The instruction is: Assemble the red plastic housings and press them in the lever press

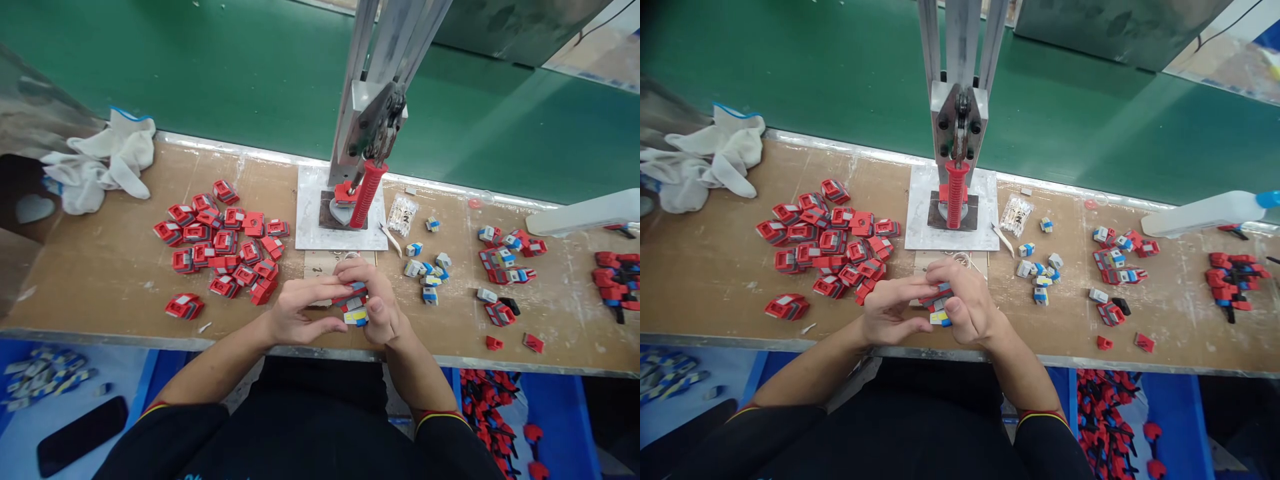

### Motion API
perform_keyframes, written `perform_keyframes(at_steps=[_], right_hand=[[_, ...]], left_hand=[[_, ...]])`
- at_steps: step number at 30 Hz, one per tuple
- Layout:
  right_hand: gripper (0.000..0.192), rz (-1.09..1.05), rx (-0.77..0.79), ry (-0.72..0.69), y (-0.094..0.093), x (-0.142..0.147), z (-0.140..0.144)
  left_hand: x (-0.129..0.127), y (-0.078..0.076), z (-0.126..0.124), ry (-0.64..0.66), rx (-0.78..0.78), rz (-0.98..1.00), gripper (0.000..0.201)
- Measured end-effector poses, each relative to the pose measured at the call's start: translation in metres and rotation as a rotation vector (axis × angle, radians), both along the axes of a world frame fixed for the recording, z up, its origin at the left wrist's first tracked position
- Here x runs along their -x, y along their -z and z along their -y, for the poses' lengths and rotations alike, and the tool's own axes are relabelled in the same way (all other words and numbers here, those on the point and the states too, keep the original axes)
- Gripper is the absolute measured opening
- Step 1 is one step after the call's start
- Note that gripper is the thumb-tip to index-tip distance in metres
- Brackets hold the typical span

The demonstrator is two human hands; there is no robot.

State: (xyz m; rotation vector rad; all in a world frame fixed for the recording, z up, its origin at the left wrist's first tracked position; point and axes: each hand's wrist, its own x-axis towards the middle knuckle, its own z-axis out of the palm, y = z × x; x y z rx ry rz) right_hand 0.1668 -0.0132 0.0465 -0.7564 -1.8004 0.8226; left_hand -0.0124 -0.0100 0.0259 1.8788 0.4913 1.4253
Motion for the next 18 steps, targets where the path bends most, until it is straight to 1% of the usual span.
perform_keyframes(at_steps=[3,8,10,14,18], right_hand=[[0.044,-0.035,0.028,-0.031,-0.0010,-0.0011,-0.0005],[0.046,0.005,0.040,-0.066,-0.0035,-0.0017,-0.0028],[0.046,0.012,0.019,-0.023,-0.0029,-0.0002,-0.0021],[0.044,-0.007,-0.033,0.087,-0.0012,0.0033,0.0013],[0.045,0.027,-0.057,0.093,-0.0021,0.0030,0.0030]], left_hand=[[-0.0009,0.0003,0.0008,0.009,0.032,0.013,0.061],[-0.0028,0.0021,0.0016,0.016,0.066,0.058,0.075],[-0.0027,0.0030,0.0014,0.008,0.057,0.052,0.075],[-0.0014,0.0044,0.0014,-0.010,0.036,0.033,0.069],[-0.0005,0.0052,0.0021,-0.009,0.029,0.017,0.070]])
